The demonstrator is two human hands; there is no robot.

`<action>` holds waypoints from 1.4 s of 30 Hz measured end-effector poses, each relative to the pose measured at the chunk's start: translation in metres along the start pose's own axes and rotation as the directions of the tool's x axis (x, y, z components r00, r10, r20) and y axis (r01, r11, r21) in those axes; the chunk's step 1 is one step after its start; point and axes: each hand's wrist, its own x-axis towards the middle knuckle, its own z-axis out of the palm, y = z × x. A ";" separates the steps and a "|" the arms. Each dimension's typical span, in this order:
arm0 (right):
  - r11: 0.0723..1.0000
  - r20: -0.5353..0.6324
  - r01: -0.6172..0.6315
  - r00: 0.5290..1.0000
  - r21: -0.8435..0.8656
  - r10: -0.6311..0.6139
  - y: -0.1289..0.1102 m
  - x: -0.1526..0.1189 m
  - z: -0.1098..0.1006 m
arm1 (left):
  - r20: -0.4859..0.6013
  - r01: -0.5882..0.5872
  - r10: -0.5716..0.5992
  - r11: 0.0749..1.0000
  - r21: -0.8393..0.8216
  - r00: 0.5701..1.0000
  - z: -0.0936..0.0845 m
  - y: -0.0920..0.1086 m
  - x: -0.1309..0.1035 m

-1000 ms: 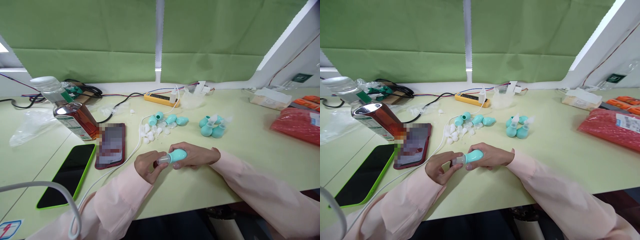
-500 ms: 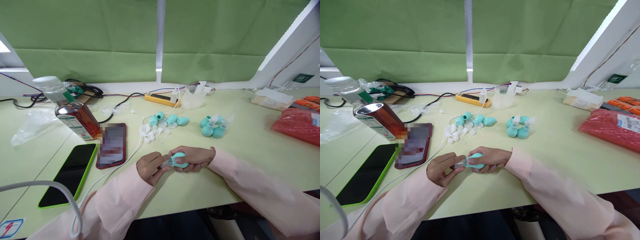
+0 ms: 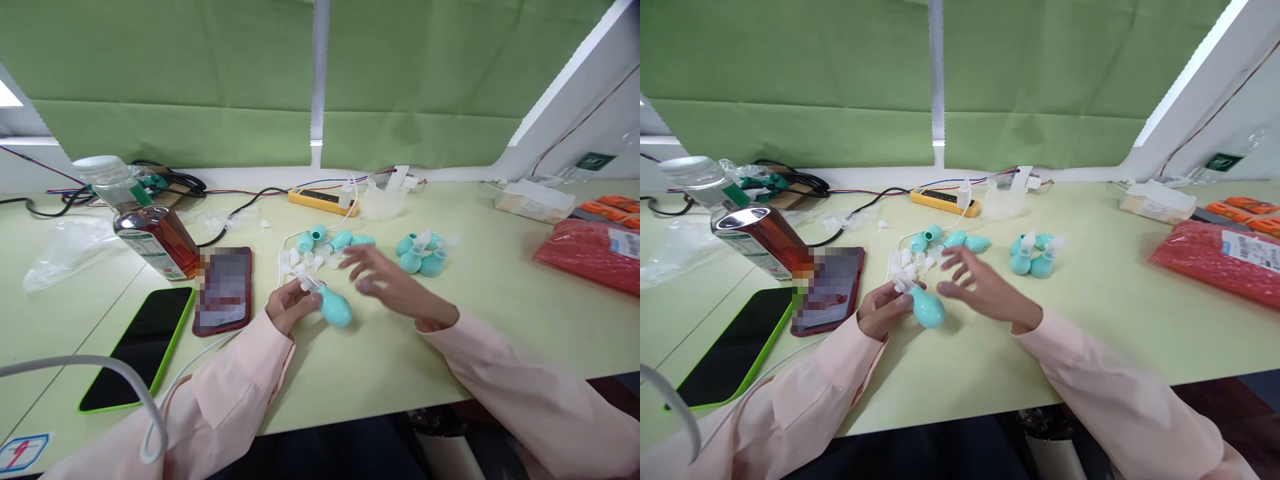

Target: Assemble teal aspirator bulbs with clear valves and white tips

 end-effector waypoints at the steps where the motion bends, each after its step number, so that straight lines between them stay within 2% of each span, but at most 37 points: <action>1: 0.994 -0.138 0.066 0.987 -0.084 -0.077 -0.002 0.000 -0.010 | -0.002 0.012 -0.012 1.000 -0.021 1.000 0.001 0.000 0.000; 3: 0.971 -0.361 0.148 0.909 -0.187 -0.209 -0.006 0.000 -0.027 | 0.005 0.054 -0.054 0.998 -0.045 0.999 0.001 -0.001 0.000; 4: 0.958 -0.434 0.174 0.863 -0.228 -0.260 -0.008 0.001 -0.034 | 0.009 0.082 -0.081 0.995 -0.052 0.997 0.001 -0.002 0.001; 6: 0.920 -0.472 0.190 0.812 -0.343 -0.344 -0.006 0.005 -0.041 | 0.012 0.130 -0.130 0.990 -0.049 0.991 0.000 -0.003 0.002; 7: 0.889 -0.441 0.188 0.813 -0.418 -0.380 -0.003 0.008 -0.041 | 0.008 0.151 -0.150 0.988 -0.043 0.989 -0.001 -0.003 0.002; 9: 0.803 -0.306 0.175 0.862 -0.569 -0.404 0.008 0.019 -0.036 | 0.000 0.180 -0.180 0.983 -0.028 0.984 -0.002 -0.001 0.002; 12: 0.663 -0.127 0.113 0.945 -0.740 -0.303 0.033 0.039 -0.020 | -0.036 0.180 -0.180 0.984 -0.003 0.983 -0.002 0.004 0.001; 15: 0.566 -0.070 0.067 0.974 -0.822 -0.218 0.053 0.053 -0.002 | -0.087 0.158 -0.155 0.987 0.026 0.984 0.001 0.009 -0.002; 20: 0.517 -0.061 0.068 0.971 -0.853 -0.229 0.058 0.055 0.016 | -0.123 0.119 -0.112 0.992 0.050 0.986 0.003 0.012 -0.004; 24: 0.446 0.057 0.189 0.954 -0.875 -0.293 0.052 0.057 0.021 | -0.147 0.127 -0.116 0.990 0.068 0.982 0.002 0.011 -0.003; 27: 0.423 0.090 0.216 0.950 -0.880 -0.299 0.051 0.061 0.024 | -0.131 0.141 -0.130 0.987 0.079 0.983 0.001 0.010 -0.003; 31: 0.378 0.127 0.257 0.934 -0.889 -0.335 0.050 0.064 0.022 | -0.119 0.127 -0.114 0.985 0.114 0.986 0.002 0.008 -0.004; 36: 0.279 0.302 0.390 0.901 -0.877 -0.310 0.047 0.065 0.016 | -0.141 0.108 -0.078 0.970 0.220 0.987 0.005 0.007 -0.007; 40: 0.199 0.325 0.405 0.883 -0.892 -0.340 0.046 0.065 0.015 | -0.122 0.119 -0.090 0.961 0.250 0.988 0.006 0.008 -0.009; 42: 0.205 0.313 0.399 0.882 -0.894 -0.351 0.046 0.064 0.014 | -0.126 0.124 -0.093 0.956 0.266 0.988 0.007 0.008 -0.009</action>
